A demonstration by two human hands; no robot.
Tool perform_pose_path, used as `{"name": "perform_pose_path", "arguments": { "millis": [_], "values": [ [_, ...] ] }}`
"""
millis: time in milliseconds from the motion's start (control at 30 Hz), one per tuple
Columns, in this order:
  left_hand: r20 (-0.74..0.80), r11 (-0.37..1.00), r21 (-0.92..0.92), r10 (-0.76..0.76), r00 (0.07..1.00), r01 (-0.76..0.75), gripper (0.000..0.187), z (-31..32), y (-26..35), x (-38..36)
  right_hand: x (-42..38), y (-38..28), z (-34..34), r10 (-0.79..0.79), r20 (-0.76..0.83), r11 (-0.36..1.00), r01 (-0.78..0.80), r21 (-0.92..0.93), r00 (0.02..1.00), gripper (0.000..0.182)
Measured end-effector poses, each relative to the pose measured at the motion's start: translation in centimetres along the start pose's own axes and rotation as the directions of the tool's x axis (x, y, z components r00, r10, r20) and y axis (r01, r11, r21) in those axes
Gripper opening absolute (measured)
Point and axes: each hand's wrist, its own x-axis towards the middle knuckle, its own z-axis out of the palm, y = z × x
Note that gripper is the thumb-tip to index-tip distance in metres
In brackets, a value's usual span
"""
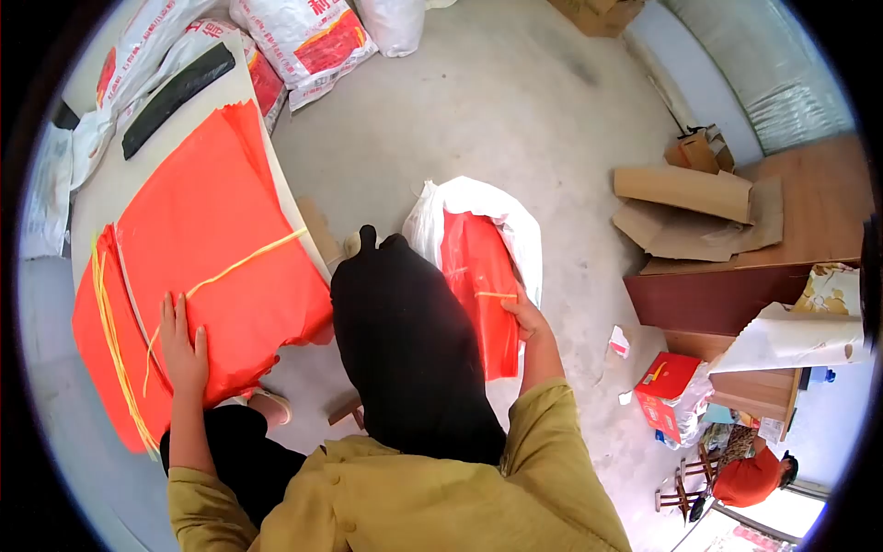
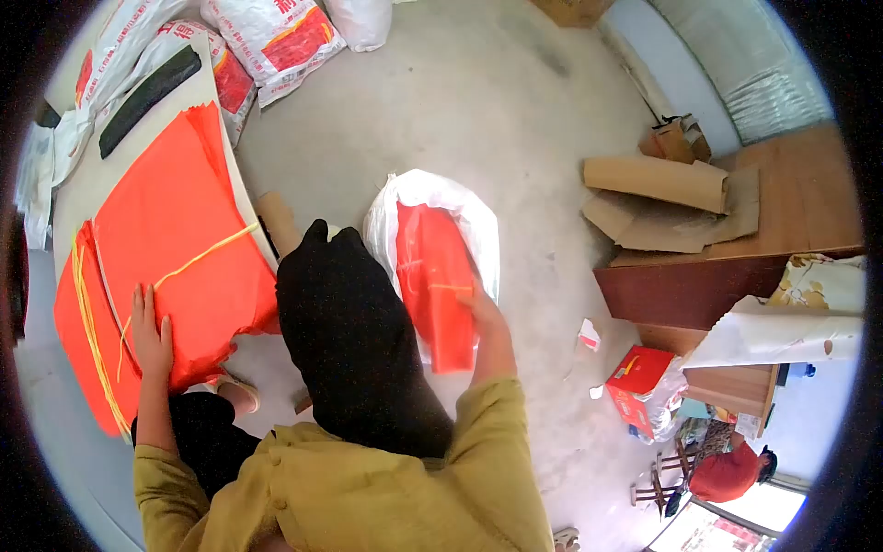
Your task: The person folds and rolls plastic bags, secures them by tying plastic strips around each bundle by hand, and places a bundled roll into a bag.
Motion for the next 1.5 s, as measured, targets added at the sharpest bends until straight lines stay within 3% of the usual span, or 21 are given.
{"name": "perform_pose_path", "arguments": {
  "millis": [133,233,367,433,500,600,700,733,833,1000,1100,1200,1300,1333,1433,1500],
  "values": [
    [0.025,1.0,0.027,-0.013,1.0,0.012,0.064,-0.2,0.1,0.1,1.8,-4.6,4.0,-0.072,0.022,0.997,0.072,-0.027,0.997,0.077],
    [0.039,0.998,0.059,-0.021,0.999,0.018,0.065,-0.4,0.4,0.2,7.1,-4.3,2.1,-0.122,0.014,0.982,0.123,-0.141,0.992,0.077],
    [0.063,0.997,0.07,-0.017,0.998,0.012,0.065,-0.3,0.1,0.1,8.3,-4.0,1.1,-0.241,-0.01,0.919,0.225,-0.324,0.97,0.072],
    [0.061,0.998,0.067,-0.022,0.998,0.018,0.065,-0.1,0.0,0.2,7.2,-2.8,1.3,-0.397,-0.101,0.74,0.253,-0.623,0.912,0.067],
    [0.063,0.998,0.064,-0.027,0.998,0.023,0.065,-0.2,0.1,0.2,5.7,-1.0,2.2,-0.561,-0.118,0.476,0.204,-0.855,0.819,0.063],
    [0.061,0.997,0.07,-0.022,0.998,0.017,0.064,-0.2,0.1,0.2,-1.4,-0.5,9.0,-0.591,-0.085,0.032,-0.082,-0.996,0.802,0.067],
    [0.061,0.996,0.092,-0.009,0.998,0.003,0.063,0.0,-0.2,0.1,-3.7,2.2,10.7,-0.558,-0.038,-0.107,-0.117,-0.987,0.829,0.07],
    [0.058,0.995,0.101,-0.006,0.998,0.0,0.063,0.1,-0.4,0.1,-2.6,3.4,9.5,-0.582,-0.019,-0.084,-0.084,-0.993,0.813,0.071],
    [0.057,0.996,0.089,0.01,0.998,-0.015,0.063,0.1,-0.7,0.1,1.1,5.4,4.8,-0.596,0.14,-0.2,0.023,-0.979,0.791,0.07],
    [0.056,0.995,0.097,0.006,0.998,-0.012,0.062,0.3,-0.9,0.0,2.3,4.7,4.0,-0.569,0.086,-0.059,0.064,-0.996,0.818,0.072],
    [0.056,0.996,0.09,-0.006,0.998,0.001,0.061,0.0,-0.4,-0.1,0.3,4.0,6.8,-0.522,-0.161,0.047,-0.16,-0.986,0.837,0.075],
    [0.058,0.995,0.095,-0.009,0.998,0.003,0.061,0.0,-0.2,0.0,1.1,7.2,6.7,-0.543,-0.227,0.025,-0.255,-0.967,0.809,0.08],
    [0.061,0.995,0.104,-0.004,0.998,-0.003,0.061,0.1,-0.6,0.0,2.5,8.2,3.8,-0.49,-0.184,0.119,-0.144,-0.982,0.852,0.081],
    [0.057,0.994,0.105,-0.004,0.998,-0.002,0.061,0.2,-0.7,0.1,2.9,8.3,2.6,-0.52,-0.13,0.181,-0.04,-0.983,0.844,0.082],
    [0.054,0.995,0.102,-0.008,0.999,0.002,0.062,0.0,-0.3,0.1,2.5,6.9,1.9,-0.43,-0.166,0.476,0.066,-0.877,0.888,0.084],
    [0.064,0.997,0.077,-0.033,0.997,0.028,0.063,-0.3,0.5,0.2,1.9,6.6,3.0,-0.35,-0.261,0.399,-0.109,-0.911,0.9,0.09]
  ]
}}
